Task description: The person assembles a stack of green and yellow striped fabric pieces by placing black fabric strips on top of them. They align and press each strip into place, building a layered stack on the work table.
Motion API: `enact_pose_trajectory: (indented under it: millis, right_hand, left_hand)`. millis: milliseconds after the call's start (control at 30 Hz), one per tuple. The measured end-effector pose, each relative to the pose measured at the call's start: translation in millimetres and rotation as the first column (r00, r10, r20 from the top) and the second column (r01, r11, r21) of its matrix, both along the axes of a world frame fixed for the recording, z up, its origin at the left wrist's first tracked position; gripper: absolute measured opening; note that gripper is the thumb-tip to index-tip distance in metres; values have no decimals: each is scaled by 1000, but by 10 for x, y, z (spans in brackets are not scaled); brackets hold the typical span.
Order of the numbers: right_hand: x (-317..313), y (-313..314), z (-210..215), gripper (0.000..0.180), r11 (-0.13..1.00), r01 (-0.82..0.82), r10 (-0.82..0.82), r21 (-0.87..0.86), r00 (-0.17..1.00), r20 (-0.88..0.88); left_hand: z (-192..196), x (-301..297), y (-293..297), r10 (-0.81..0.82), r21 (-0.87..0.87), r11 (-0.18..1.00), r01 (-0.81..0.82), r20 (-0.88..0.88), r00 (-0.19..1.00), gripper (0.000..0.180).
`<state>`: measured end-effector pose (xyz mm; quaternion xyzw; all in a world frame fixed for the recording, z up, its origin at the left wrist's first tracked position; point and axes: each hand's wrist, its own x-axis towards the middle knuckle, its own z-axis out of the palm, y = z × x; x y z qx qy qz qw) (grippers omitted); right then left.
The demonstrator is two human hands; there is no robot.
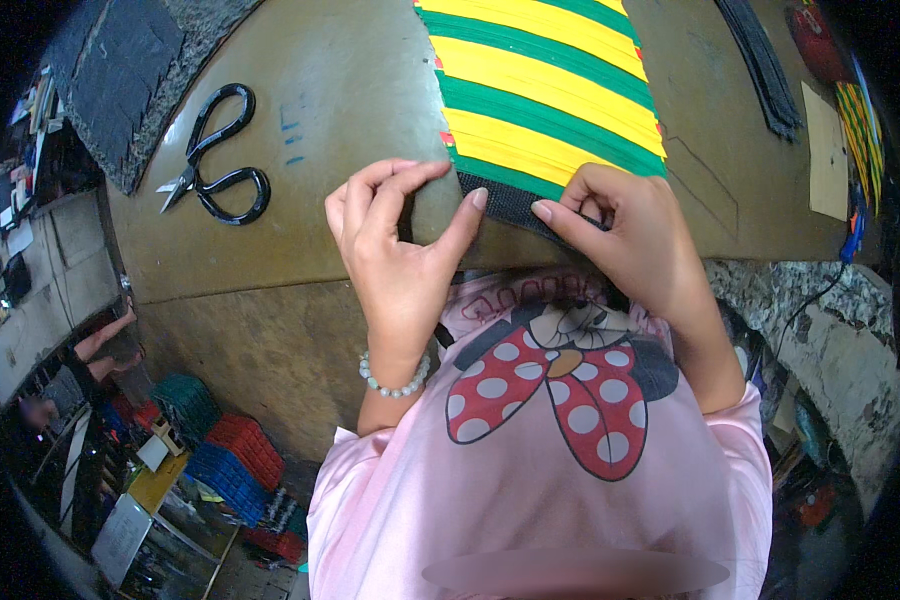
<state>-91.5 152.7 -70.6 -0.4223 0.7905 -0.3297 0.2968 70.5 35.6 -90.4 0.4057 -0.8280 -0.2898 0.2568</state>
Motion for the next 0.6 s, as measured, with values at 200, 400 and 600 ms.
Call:
enact_pose_trajectory:
  millis: [200,400,600]
  right_hand:
    - [-26,-17,23,30,995,-27,26,91,1000,12]
    - [-6,149,181,24,998,-28,36,55,989,-142]
    - [23,483,167,24,988,137,-126,71,981,-147]
  left_hand:
    - [-60,-11,11,-228,-260,941,218,-9,974,26]
    - [-61,3,-1,-562,-319,767,557,84,823,26]
    - [25,26,31,-597,-358,665,655,271,755,36]
